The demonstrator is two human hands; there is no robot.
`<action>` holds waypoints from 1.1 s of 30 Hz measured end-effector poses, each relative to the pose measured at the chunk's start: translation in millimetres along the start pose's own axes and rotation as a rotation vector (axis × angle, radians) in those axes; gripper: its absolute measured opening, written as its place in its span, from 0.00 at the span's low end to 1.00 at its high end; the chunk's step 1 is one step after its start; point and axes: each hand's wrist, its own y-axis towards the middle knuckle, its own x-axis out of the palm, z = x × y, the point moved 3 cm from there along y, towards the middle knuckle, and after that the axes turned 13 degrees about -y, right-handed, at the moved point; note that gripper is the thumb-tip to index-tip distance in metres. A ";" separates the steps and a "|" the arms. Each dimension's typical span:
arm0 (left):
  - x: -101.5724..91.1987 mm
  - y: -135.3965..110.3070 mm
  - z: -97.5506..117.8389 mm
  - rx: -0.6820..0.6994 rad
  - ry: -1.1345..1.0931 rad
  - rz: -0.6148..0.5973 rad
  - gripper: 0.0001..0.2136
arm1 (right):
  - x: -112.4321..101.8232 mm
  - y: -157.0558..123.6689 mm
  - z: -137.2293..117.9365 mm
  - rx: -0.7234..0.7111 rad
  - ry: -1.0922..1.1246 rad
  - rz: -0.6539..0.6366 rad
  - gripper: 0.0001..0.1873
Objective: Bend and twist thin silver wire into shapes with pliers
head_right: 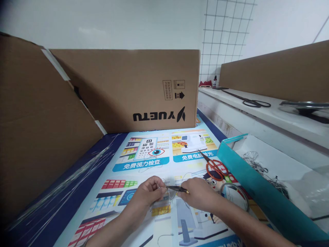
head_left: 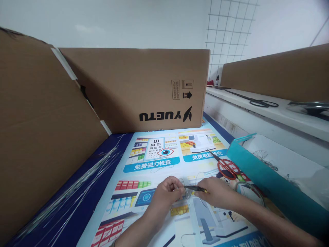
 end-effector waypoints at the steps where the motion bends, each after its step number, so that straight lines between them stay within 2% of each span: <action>1: 0.1 0.1 -0.3 0.000 -0.002 -0.010 0.07 | -0.2 0.0 0.2 0.003 0.007 -0.008 0.19; 8: -3.8 3.4 -2.9 0.004 0.048 -0.050 0.06 | -0.8 -0.8 0.0 -0.009 0.068 -0.014 0.17; 12: -4.8 4.5 -4.7 -0.013 0.050 -0.040 0.07 | -1.5 -1.2 -0.4 -0.028 0.069 0.011 0.17; 19: -2.2 1.7 -1.5 -0.043 0.072 -0.037 0.07 | -1.8 -0.4 0.5 -0.080 0.082 -0.019 0.17; 27: -4.2 3.4 -4.7 -0.062 0.036 -0.041 0.08 | -2.2 -1.5 -1.0 -0.090 -0.037 0.092 0.18; 33: -5.6 4.2 -6.8 -0.076 0.007 -0.031 0.09 | 0.4 -3.9 -5.4 -0.086 -0.093 0.119 0.15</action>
